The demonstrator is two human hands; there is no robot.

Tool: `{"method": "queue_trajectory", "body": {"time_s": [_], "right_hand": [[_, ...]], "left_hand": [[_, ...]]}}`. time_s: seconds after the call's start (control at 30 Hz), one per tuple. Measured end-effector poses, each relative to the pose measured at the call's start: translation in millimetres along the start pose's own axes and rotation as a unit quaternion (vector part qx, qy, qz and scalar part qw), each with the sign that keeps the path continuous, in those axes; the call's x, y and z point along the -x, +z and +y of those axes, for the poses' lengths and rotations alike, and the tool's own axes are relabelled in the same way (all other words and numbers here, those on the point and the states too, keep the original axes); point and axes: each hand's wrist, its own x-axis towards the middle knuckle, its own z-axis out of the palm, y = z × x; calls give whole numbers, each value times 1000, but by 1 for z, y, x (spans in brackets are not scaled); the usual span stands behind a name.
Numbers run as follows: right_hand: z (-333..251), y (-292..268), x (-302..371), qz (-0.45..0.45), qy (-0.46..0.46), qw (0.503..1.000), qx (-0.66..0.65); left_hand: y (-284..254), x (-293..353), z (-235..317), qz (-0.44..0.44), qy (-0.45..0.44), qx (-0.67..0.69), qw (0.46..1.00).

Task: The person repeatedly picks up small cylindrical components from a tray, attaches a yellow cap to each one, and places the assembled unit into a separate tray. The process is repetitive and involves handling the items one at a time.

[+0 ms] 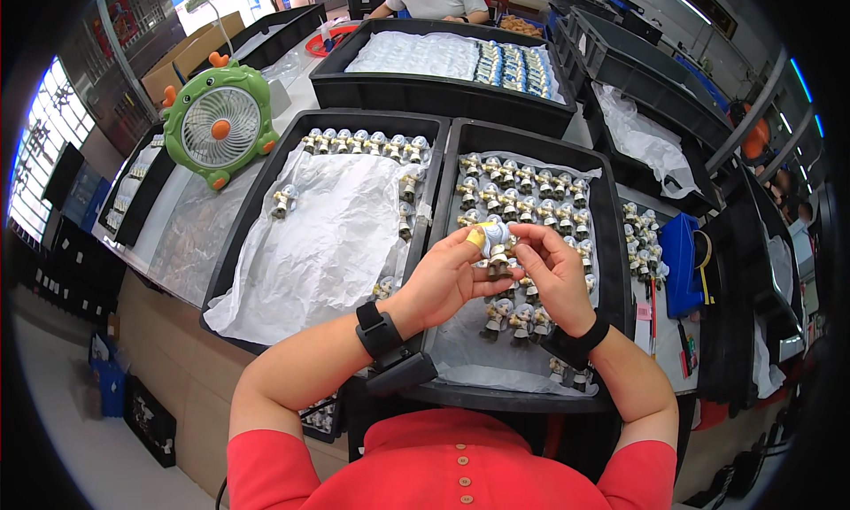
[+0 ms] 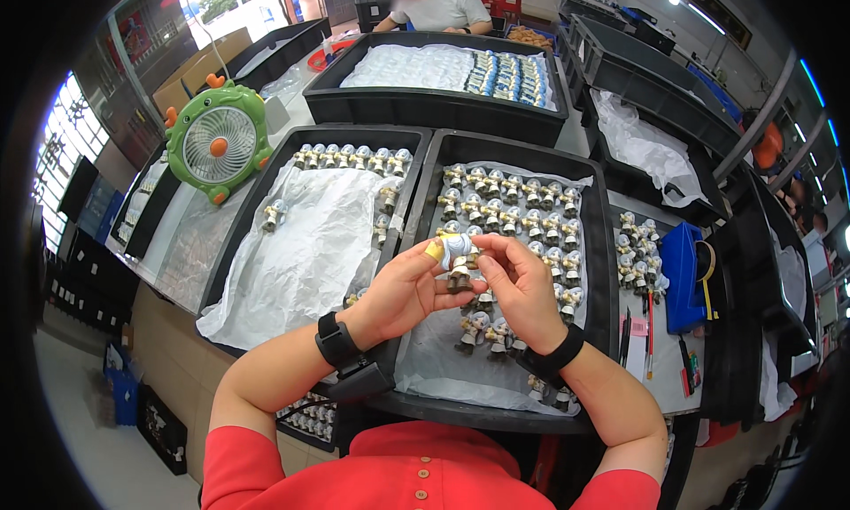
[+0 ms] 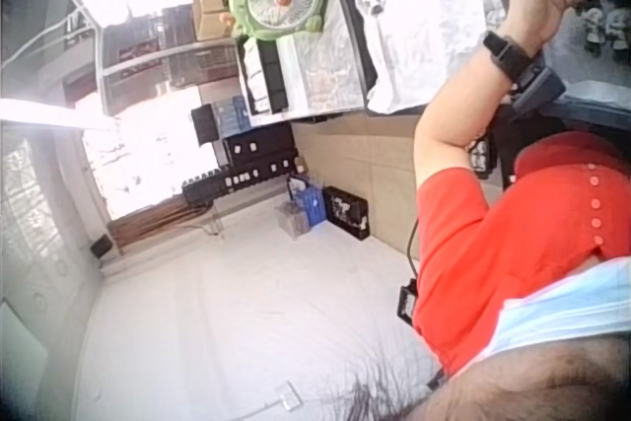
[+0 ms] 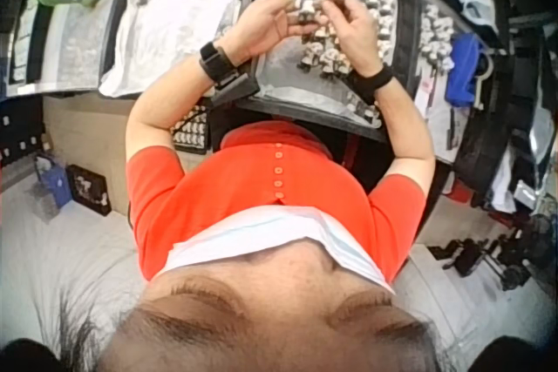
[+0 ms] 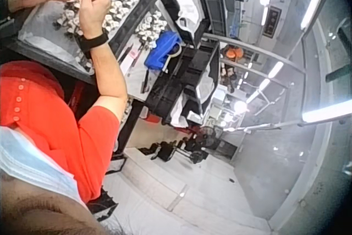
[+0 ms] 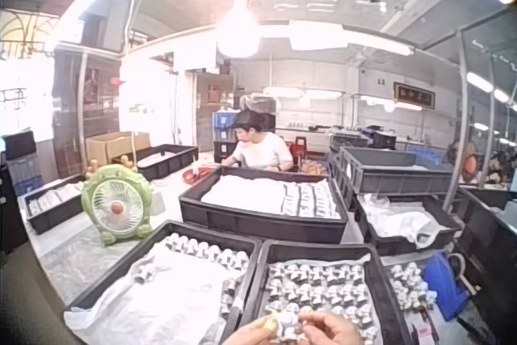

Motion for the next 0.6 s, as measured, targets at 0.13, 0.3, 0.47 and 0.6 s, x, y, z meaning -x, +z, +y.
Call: {"method": "queue_trajectory", "body": {"time_s": [0.13,0.3,0.47,0.6], "right_hand": [[-5,1,1,-7,24,999,-26],[-1,3,2,-24,-59,998,28],[-5,5,4,-22,-112,986,120],[-2,4,3,-17,-110,986,122]], "left_hand": [[-1,1,0,2,0,-5,1000],[-2,0,-2,21,14,-4,1000],[-2,0,1,-1,19,-5,1000],[-4,-2,-1,9,31,3,999]]}}
